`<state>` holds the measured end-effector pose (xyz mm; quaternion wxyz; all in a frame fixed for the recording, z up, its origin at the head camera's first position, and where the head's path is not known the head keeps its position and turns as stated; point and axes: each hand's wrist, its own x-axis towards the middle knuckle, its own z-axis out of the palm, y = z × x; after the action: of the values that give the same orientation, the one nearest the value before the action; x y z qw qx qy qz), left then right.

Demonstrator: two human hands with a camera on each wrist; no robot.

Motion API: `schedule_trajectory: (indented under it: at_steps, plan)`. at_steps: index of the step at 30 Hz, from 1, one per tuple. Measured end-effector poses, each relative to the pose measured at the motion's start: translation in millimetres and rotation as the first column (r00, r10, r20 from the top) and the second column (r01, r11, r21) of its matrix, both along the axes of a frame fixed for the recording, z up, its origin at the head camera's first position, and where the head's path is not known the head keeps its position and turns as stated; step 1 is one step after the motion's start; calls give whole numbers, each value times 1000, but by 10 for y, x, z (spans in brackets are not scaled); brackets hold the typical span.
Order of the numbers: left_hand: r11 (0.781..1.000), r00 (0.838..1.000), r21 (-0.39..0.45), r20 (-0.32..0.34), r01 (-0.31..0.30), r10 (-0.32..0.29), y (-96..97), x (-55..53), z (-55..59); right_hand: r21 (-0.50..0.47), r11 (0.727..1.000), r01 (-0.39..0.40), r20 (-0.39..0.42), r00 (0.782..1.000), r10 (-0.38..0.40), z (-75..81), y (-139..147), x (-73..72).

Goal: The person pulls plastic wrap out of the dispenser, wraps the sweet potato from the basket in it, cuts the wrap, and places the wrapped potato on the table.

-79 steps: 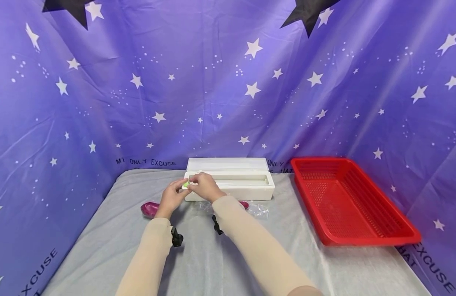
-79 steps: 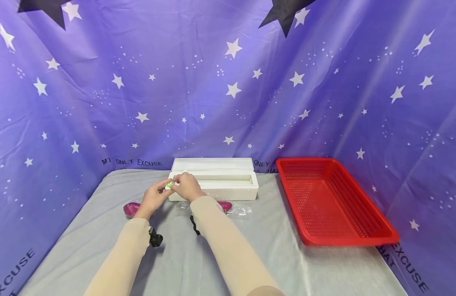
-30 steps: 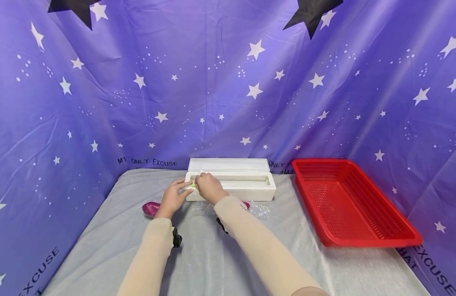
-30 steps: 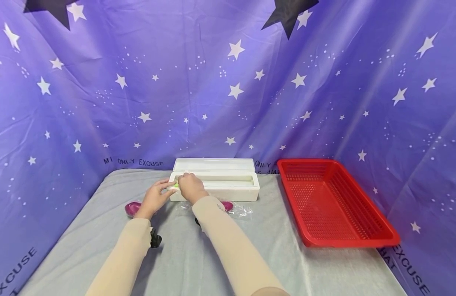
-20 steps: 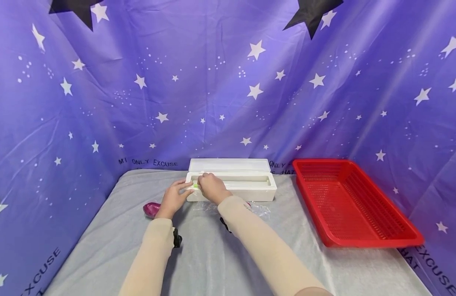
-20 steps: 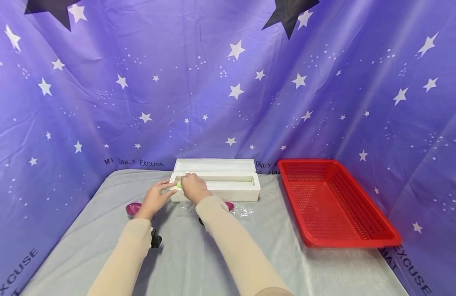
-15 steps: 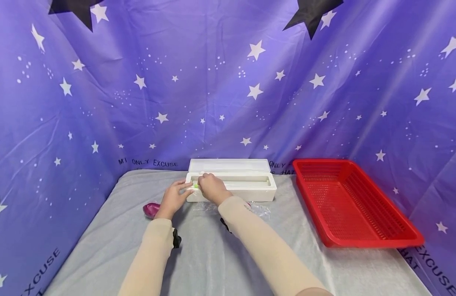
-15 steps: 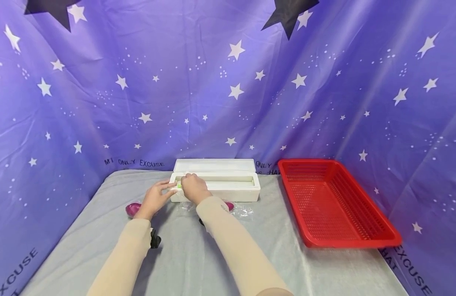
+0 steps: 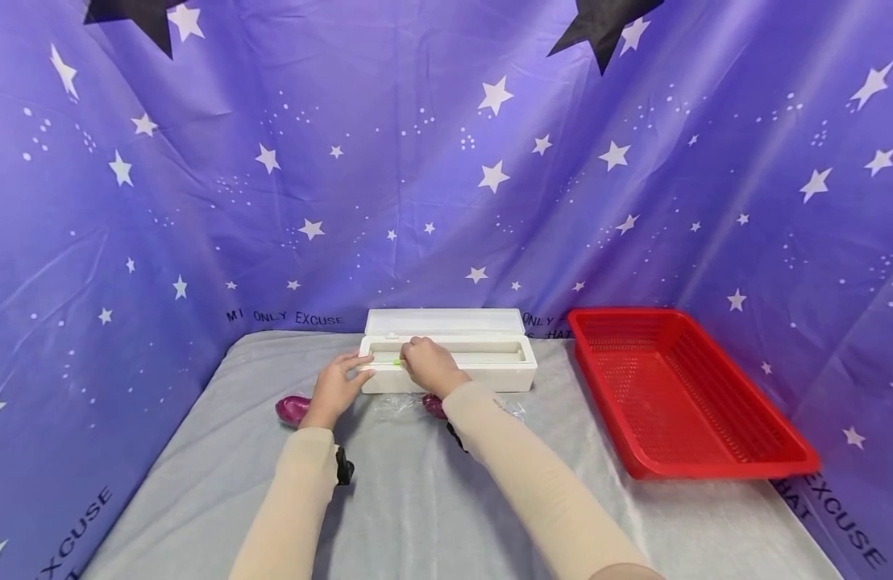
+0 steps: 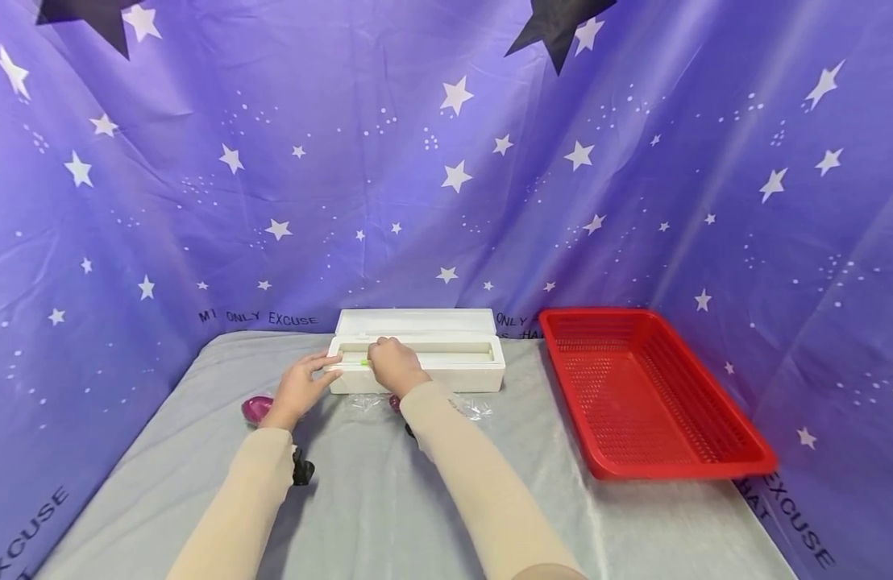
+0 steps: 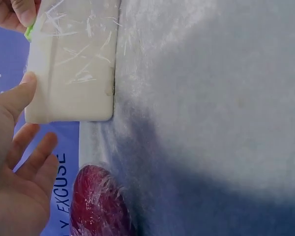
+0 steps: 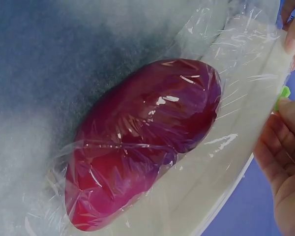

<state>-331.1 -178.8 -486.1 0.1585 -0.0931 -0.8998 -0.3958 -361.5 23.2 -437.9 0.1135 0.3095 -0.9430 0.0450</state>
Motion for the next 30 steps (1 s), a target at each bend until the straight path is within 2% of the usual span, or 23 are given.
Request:
schedule_trajectory:
  at_steps: [7,19,30]
  plan:
    - [1000,1000,1,-20,-18,18,13,7,-11,-15,1000,9,5,1000,-8,2,3,0]
    - [999,998,-25,54,-43,44,9,23,35,-31,999,-16,49,999,17,22,48,-7]
    - [999,998,-33,64,-28,30,10,17,45,-35,999,-35,48,998,37,7,164,-31]
